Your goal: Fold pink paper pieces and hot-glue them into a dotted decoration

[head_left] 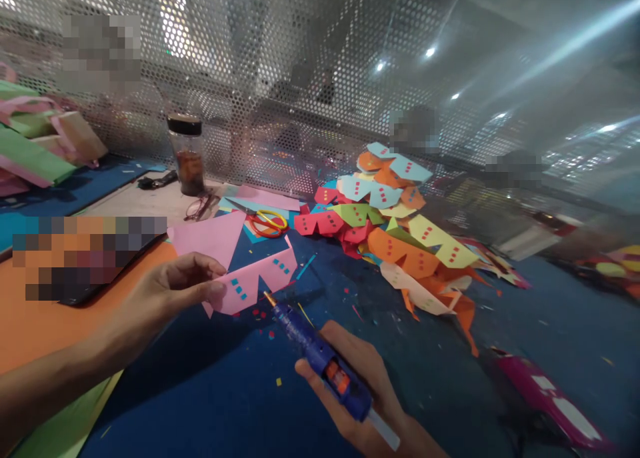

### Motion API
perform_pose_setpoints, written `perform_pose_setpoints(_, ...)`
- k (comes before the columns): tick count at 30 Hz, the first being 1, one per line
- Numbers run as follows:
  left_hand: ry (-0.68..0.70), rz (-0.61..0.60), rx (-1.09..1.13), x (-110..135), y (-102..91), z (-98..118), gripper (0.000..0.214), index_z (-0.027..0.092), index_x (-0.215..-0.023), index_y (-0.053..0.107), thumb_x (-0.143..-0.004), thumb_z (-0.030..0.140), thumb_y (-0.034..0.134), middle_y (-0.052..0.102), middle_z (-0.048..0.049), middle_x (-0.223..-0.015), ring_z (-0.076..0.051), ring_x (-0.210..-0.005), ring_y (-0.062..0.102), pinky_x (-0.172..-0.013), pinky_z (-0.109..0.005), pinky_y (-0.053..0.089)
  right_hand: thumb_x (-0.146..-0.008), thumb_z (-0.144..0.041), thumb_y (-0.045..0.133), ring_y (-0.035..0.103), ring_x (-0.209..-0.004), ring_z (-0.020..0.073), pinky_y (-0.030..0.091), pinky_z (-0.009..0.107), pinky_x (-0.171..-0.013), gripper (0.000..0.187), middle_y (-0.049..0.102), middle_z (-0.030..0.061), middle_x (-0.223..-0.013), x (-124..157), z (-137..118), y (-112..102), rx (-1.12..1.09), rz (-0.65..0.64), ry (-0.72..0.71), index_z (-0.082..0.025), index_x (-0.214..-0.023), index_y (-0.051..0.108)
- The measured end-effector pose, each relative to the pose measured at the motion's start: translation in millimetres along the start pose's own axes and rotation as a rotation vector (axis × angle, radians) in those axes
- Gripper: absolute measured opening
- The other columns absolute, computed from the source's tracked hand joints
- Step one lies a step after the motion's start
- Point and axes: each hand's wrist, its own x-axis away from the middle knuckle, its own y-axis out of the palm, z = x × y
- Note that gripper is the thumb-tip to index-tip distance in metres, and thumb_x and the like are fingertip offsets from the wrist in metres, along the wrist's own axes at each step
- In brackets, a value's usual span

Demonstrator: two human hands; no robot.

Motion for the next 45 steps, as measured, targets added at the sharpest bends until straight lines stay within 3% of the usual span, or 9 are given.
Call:
perform_pose_setpoints(6, 0.012, 0.131, 0.038, -3, -3.6, 8, 0.031, 0.019, -0.085, 0.073, -0.065, 0.034, 0.091, 0.072, 0.0018, -0.079, -0.012, -0.071, 0.065, -0.067, -0.021, 0.049, -0.093, -0.032, 0.063, 0.062, -0.053, 0.0148, 0.053, 0.025, -0.053, 0.011, 0.065, -0.0010, -0.065, -2, 8, -4, 0.043, 0.170, 0.159, -0.023, -0.087, 0.064)
perform_pose_setpoints(12, 0.070, 0.141, 0.045, -4, -4.5, 12, 0.030, 0.018, -0.089, 0.073, -0.068, 0.031, 0.090, 0.071, 0.0036, -0.079, -0.011, -0.074, 0.064, -0.073, -0.021, 0.049, -0.095, -0.042, 0.062, 0.059, -0.049, 0.0127, 0.050, 0.023, -0.051, 0.023, 0.062, -0.0024, -0.060, -7, 20, -13, 0.057, 0.248, 0.273, -0.020, -0.091, 0.066)
perform_pose_setpoints(15, 0.097, 0.131, 0.057, -1, -1.9, 13, 0.029, 0.018, -0.088, 0.073, -0.068, 0.030, 0.090, 0.072, 0.0035, -0.078, -0.011, -0.073, 0.064, -0.073, -0.022, 0.049, -0.096, -0.044, 0.060, 0.062, -0.054, 0.0140, 0.050, 0.025, -0.057, 0.026, 0.066, 0.0000, -0.066, -10, 23, -20, 0.114, 0.259, 0.280, -0.020, -0.090, 0.065)
perform_pose_setpoints(20, 0.136, 0.144, 0.032, 8, 0.7, 8, 0.029, 0.016, -0.090, 0.072, -0.070, 0.031, 0.088, 0.072, 0.0019, -0.081, -0.013, -0.075, 0.064, -0.074, -0.023, 0.050, -0.095, -0.046, 0.059, 0.071, -0.071, 0.0215, 0.049, 0.028, -0.065, 0.027, 0.072, 0.0047, -0.078, -3, 24, -33, 0.275, 0.191, 0.335, -0.020, -0.095, 0.064)
perform_pose_setpoints(27, 0.192, 0.109, 0.008, 19, 6.6, 3, 0.025, 0.016, -0.090, 0.071, -0.073, 0.028, 0.086, 0.071, 0.0032, -0.082, -0.013, -0.076, 0.063, -0.075, -0.023, 0.049, -0.092, -0.051, 0.062, 0.073, -0.086, 0.0300, 0.047, 0.032, -0.068, 0.035, 0.076, 0.0087, -0.088, 9, 31, -31, 0.549, -0.015, 0.603, -0.020, -0.109, 0.061)
perform_pose_setpoints(37, 0.264, 0.121, -0.027, 19, 15.8, 1, 0.034, 0.016, -0.089, 0.071, -0.066, 0.036, 0.088, 0.073, -0.0013, -0.082, -0.015, -0.073, 0.066, -0.069, -0.026, 0.050, -0.094, -0.045, 0.063, 0.071, -0.104, 0.0288, 0.049, 0.032, -0.080, 0.037, 0.074, 0.0113, -0.111, 4, 45, -17, 0.523, -0.067, 0.529, -0.019, -0.120, 0.057)
perform_pose_setpoints(45, 0.325, 0.076, -0.037, 3, 35.4, -2, 0.028, 0.018, -0.088, 0.072, -0.070, 0.034, 0.086, 0.072, -0.0008, -0.081, -0.015, -0.074, 0.065, -0.072, -0.026, 0.051, -0.094, -0.035, 0.063, 0.066, -0.113, 0.0271, 0.048, 0.034, -0.089, 0.035, 0.070, 0.0120, -0.121, 12, 45, -16, 0.498, -0.095, 0.494, -0.017, -0.124, 0.055)
